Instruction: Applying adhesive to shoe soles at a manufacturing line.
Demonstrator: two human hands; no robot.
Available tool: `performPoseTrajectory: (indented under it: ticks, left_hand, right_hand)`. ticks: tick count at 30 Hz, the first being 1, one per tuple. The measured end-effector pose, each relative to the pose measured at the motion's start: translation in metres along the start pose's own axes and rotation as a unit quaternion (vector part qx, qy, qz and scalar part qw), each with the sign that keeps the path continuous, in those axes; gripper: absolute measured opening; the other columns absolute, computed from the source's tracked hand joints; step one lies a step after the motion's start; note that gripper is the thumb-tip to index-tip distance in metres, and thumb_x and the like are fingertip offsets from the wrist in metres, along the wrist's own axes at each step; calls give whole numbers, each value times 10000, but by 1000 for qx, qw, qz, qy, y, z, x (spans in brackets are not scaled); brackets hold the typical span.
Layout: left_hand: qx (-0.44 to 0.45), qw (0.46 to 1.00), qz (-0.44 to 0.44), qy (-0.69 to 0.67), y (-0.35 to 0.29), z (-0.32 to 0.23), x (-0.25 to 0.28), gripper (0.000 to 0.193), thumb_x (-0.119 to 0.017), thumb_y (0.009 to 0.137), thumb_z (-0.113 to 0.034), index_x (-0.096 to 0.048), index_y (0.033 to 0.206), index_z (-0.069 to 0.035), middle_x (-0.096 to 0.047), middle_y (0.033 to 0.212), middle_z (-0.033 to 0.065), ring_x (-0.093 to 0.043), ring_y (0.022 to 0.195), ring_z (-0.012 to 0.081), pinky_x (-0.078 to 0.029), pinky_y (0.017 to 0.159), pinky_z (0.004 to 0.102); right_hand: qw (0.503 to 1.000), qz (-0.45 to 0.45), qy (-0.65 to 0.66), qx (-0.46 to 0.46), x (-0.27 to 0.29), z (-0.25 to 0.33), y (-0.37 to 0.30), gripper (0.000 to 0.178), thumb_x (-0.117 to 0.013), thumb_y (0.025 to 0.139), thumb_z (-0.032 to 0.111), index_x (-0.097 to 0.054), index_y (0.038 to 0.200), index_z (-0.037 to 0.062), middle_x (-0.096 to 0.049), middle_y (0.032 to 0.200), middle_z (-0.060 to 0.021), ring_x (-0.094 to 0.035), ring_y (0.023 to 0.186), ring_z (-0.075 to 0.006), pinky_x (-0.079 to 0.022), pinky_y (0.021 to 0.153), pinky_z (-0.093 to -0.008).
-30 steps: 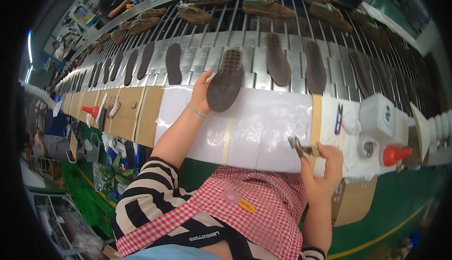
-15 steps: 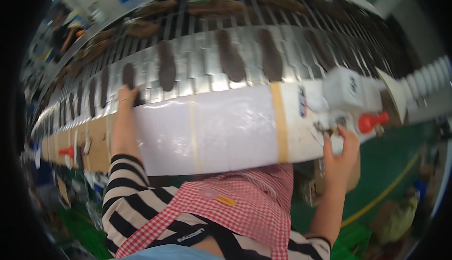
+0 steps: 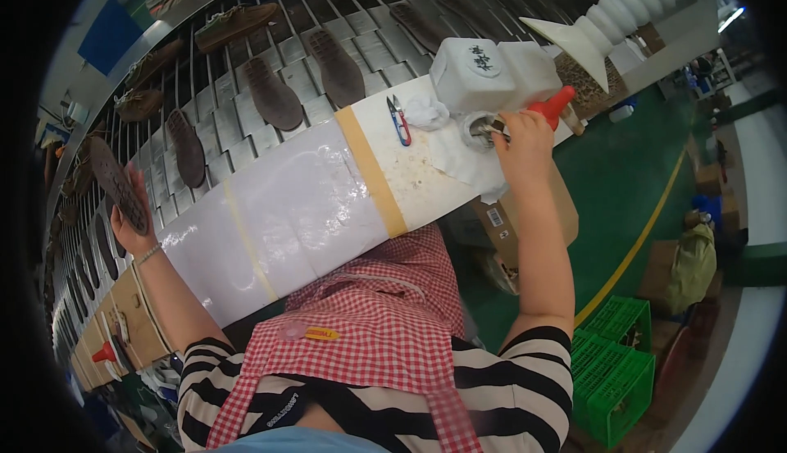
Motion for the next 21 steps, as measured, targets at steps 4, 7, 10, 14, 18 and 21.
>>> performPoseTrajectory:
  ticks: [4, 7, 10, 14, 18, 21]
  left_hand:
    - [38, 996, 14, -78, -20, 39, -78, 728, -521, 952, -129, -173, 1579, -7, -316, 1592, 202, -485, 1355, 368, -437, 1138, 477]
    - [172, 970, 54, -164, -35, 77, -106, 758, -574, 983, -242, -163, 1588, -43, -300, 1591, 196, -530, 1255, 337, -506, 1040, 489]
    - [210, 960, 20, -183, -56, 111, -108, 716, -545, 1008, -293, -192, 1584, -55, -312, 1590, 175, -548, 1203, 345, -534, 984, 511]
    - [332, 906, 12, -263, -83, 165, -110, 665, -443, 1031, -394, -253, 1569, -54, -341, 1577, 192, -518, 1269, 402, -512, 997, 568]
    - [389, 885, -90, -241, -112, 205, -119, 595, -387, 1062, -403, -325, 1548, -65, -415, 1534, 203, -523, 1287, 455, -456, 1050, 635]
    - [450, 843, -82, -284, -129, 227, -139, 537, -350, 1083, -359, -355, 1536, -69, -413, 1536, 203, -544, 1263, 460, -461, 1041, 645]
  right_hand:
    - [999, 44, 2, 28, -15, 4, 7, 393, -804, 705, 110, -697, 1081, 74, -684, 1047, -112, -588, 1100, -335, -435, 960, -479]
    - [997, 65, 6, 50, -20, 9, 11, 388, -801, 702, 102, -696, 1074, 73, -679, 1051, -111, -588, 1088, -334, -438, 952, -481]
    - [998, 34, 43, 44, -19, 11, 9, 379, -798, 710, 97, -693, 1073, 66, -677, 1043, -115, -590, 1072, -346, -441, 949, -478]
    - [994, 74, 49, -60, -9, -2, 0, 384, -808, 743, 156, -699, 1085, 18, -678, 987, -161, -633, 980, -356, -505, 858, -453]
    - [935, 120, 251, -220, 6, 4, -1, 393, -784, 790, 67, -698, 1168, 6, -716, 1044, -99, -661, 1000, -199, -497, 900, -317]
    - [872, 70, 436, -212, 28, 46, 2, 398, -752, 797, -11, -681, 1188, 7, -698, 1088, -62, -630, 1044, -166, -485, 926, -306]
Point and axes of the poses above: each hand's wrist, its own y-axis towards the middle knuckle, its own x-axis out of the back of the hand, z = x × y, the point moved 3 cm from there along y, towards the middle knuckle
